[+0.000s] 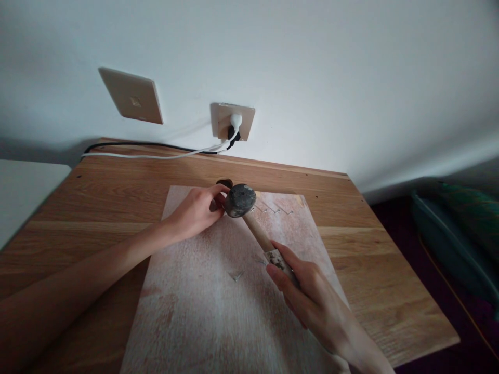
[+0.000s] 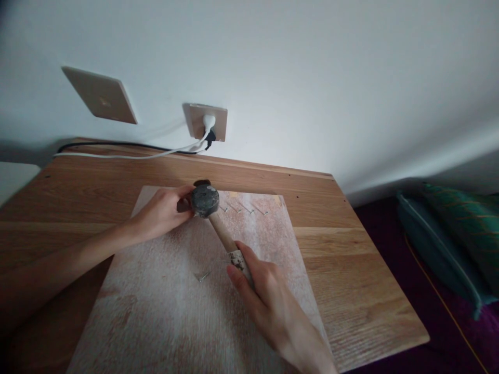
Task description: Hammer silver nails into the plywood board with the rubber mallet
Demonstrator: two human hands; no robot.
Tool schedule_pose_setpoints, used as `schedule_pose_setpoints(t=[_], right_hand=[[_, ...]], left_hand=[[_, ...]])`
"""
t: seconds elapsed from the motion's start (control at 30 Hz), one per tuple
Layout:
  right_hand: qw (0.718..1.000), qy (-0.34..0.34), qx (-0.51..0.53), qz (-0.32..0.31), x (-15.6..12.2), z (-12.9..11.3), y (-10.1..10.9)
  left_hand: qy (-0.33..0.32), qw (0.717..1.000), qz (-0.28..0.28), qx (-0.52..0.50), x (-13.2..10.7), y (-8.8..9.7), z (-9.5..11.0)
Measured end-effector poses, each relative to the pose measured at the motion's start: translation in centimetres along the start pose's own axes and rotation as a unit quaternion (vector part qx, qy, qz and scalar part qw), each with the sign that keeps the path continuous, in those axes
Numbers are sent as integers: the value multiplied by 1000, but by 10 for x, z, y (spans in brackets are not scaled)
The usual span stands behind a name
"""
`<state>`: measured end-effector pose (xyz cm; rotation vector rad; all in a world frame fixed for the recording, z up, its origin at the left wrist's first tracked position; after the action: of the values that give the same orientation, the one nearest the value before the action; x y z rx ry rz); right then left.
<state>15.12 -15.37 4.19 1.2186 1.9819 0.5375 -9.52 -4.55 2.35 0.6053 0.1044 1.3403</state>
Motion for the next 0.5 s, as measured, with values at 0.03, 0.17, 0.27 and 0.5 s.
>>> schedule_pose_setpoints(t=[0.03, 0.17, 0.27, 0.5], right_hand=[[1000, 1, 1, -4, 0, 0, 0], [1000, 7, 1, -1, 1, 1, 0], [1000, 9, 5, 12, 1, 3, -1], [1000, -4, 6, 30, 0, 7, -5]], left_hand=[[1, 1000, -1, 4, 0, 0, 0], [3, 1000, -2, 12, 0, 0, 1], [6, 1000, -1, 11, 0, 0, 0], [-2, 1000, -5, 11, -1, 1, 1]])
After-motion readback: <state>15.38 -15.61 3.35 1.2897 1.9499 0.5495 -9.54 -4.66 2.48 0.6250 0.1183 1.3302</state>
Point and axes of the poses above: each hand's wrist, its own x-axis towards the middle knuckle, its own y-axis out of the back of the hand, z = x × y, the point moved 6 cm from there along x, towards the middle knuckle, and after that the axes turned 8 degrees about -x, right-handed, at the moved point
